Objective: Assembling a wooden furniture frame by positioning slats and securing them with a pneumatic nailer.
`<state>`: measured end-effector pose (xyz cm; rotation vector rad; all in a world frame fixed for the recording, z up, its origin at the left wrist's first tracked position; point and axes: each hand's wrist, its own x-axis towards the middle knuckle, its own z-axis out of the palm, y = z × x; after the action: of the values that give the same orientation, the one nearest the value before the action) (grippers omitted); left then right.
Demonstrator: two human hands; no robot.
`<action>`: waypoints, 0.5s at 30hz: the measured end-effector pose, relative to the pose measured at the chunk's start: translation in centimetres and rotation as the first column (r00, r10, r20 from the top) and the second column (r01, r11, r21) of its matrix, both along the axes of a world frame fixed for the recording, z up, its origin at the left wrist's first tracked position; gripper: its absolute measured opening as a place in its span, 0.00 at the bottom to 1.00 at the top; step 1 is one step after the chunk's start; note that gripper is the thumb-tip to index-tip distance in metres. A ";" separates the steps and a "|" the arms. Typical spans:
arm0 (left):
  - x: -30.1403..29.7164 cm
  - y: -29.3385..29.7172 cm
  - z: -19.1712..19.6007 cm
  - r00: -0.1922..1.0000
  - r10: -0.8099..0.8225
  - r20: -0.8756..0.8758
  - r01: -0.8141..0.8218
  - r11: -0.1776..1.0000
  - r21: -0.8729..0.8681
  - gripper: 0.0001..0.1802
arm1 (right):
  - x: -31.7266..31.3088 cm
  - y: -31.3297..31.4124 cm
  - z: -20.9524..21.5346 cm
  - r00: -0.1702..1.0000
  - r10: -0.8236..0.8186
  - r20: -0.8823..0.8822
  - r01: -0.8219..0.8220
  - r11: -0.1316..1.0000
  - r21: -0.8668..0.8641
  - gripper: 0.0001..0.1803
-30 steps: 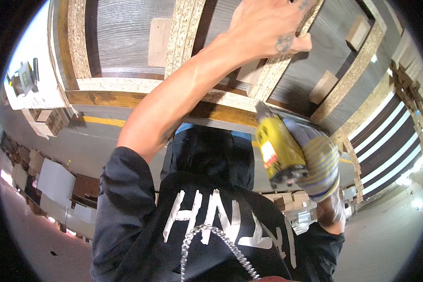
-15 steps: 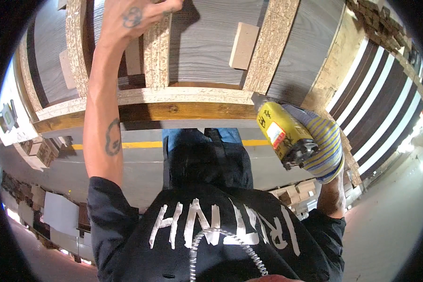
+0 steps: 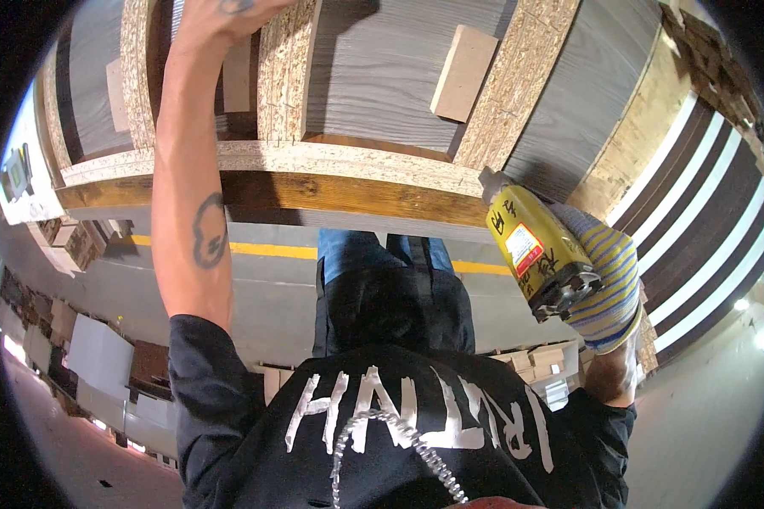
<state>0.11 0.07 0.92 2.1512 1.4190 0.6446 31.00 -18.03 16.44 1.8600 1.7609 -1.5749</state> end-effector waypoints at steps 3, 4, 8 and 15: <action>-0.1 -0.1 0.1 1.000 0.009 -0.011 -0.009 1.000 -0.004 0.60 | -0.9 0.3 0.4 0.996 0.043 0.073 -0.040 0.998 -0.040 0.27; 0.1 -0.2 0.2 1.000 0.011 -0.008 -0.011 1.000 -0.005 0.60 | -0.9 0.0 0.4 0.997 0.009 0.073 -0.006 0.999 -0.046 0.28; 0.0 -0.5 0.7 0.999 0.051 0.018 -0.048 0.991 -0.125 0.63 | -1.2 0.0 0.8 0.995 0.050 0.089 -0.056 0.997 0.059 0.25; -0.1 0.0 0.3 0.999 0.041 -0.019 -0.042 0.994 -0.097 0.61 | -1.9 0.6 0.7 0.989 0.095 0.115 -0.100 0.994 0.036 0.24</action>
<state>0.04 0.03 1.25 2.0620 1.4770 0.5614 29.13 -17.40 17.15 1.8125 1.8180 -1.3811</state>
